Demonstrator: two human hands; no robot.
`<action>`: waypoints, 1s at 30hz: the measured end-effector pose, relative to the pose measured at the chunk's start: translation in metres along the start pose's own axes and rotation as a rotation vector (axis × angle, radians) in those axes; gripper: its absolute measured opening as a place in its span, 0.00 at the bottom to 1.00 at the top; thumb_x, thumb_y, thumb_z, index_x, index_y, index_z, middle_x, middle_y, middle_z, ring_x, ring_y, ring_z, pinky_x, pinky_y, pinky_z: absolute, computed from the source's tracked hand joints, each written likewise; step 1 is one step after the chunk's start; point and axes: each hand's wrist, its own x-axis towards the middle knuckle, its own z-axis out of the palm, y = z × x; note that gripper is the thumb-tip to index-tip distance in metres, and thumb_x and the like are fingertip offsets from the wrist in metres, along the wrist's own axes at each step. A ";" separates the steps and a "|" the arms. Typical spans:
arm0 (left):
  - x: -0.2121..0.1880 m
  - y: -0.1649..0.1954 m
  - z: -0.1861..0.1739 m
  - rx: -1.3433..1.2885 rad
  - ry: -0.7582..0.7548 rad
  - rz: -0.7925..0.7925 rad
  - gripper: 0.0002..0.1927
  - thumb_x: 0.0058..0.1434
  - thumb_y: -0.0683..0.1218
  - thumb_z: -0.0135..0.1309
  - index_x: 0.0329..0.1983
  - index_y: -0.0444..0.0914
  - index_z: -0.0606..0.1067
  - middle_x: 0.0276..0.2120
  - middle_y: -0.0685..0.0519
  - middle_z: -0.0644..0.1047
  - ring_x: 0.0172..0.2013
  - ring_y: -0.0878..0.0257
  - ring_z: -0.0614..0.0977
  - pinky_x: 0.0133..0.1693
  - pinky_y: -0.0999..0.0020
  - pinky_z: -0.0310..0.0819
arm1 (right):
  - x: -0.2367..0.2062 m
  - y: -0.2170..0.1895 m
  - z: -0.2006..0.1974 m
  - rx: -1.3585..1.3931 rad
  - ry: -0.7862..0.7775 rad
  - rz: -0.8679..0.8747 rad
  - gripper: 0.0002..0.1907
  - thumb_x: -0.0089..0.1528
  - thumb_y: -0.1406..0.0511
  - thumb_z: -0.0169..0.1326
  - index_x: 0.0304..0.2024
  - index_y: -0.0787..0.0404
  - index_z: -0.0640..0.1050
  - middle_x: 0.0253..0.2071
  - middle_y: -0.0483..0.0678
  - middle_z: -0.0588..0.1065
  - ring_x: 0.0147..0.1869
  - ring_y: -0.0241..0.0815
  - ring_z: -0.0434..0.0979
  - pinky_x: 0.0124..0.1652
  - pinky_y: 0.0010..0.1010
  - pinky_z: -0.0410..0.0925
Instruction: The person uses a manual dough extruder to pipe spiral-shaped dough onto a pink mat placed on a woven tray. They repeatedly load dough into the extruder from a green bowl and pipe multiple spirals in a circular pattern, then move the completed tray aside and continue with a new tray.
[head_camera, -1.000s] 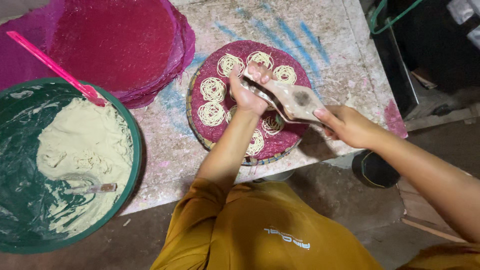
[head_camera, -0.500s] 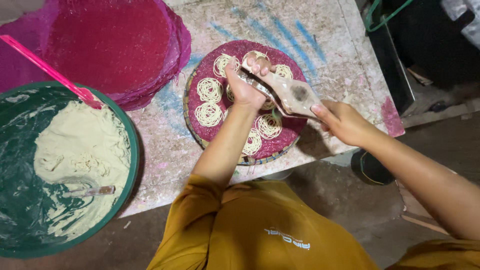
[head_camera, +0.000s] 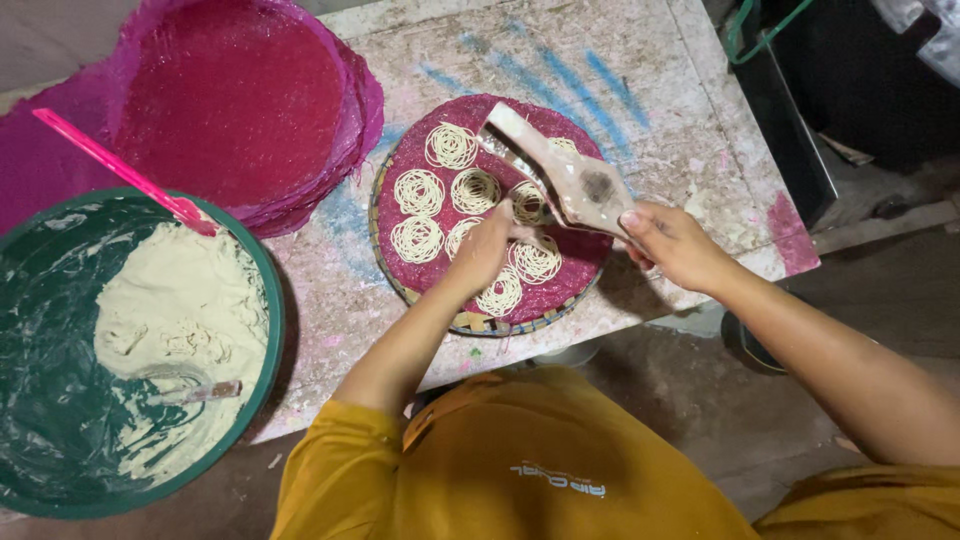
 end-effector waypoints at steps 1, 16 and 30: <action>-0.015 0.000 -0.006 0.292 0.054 0.164 0.39 0.75 0.64 0.23 0.79 0.37 0.59 0.44 0.50 0.86 0.28 0.61 0.77 0.34 0.66 0.69 | -0.003 0.001 -0.003 0.011 -0.009 0.007 0.26 0.70 0.47 0.40 0.35 0.61 0.74 0.23 0.44 0.71 0.27 0.34 0.70 0.29 0.28 0.65; 0.017 0.059 -0.034 -0.813 0.077 0.118 0.37 0.69 0.69 0.34 0.66 0.39 0.71 0.65 0.49 0.73 0.62 0.60 0.74 0.58 0.62 0.64 | -0.068 0.019 -0.053 0.054 -0.153 0.266 0.38 0.70 0.41 0.33 0.35 0.67 0.78 0.24 0.50 0.74 0.25 0.40 0.70 0.28 0.32 0.65; -0.014 0.023 -0.261 0.966 0.573 -0.237 0.36 0.59 0.55 0.63 0.66 0.36 0.65 0.59 0.36 0.70 0.59 0.41 0.73 0.56 0.52 0.71 | -0.088 0.105 0.100 0.987 0.409 -0.092 0.54 0.59 0.27 0.34 0.64 0.63 0.65 0.43 0.47 0.71 0.41 0.44 0.71 0.41 0.41 0.67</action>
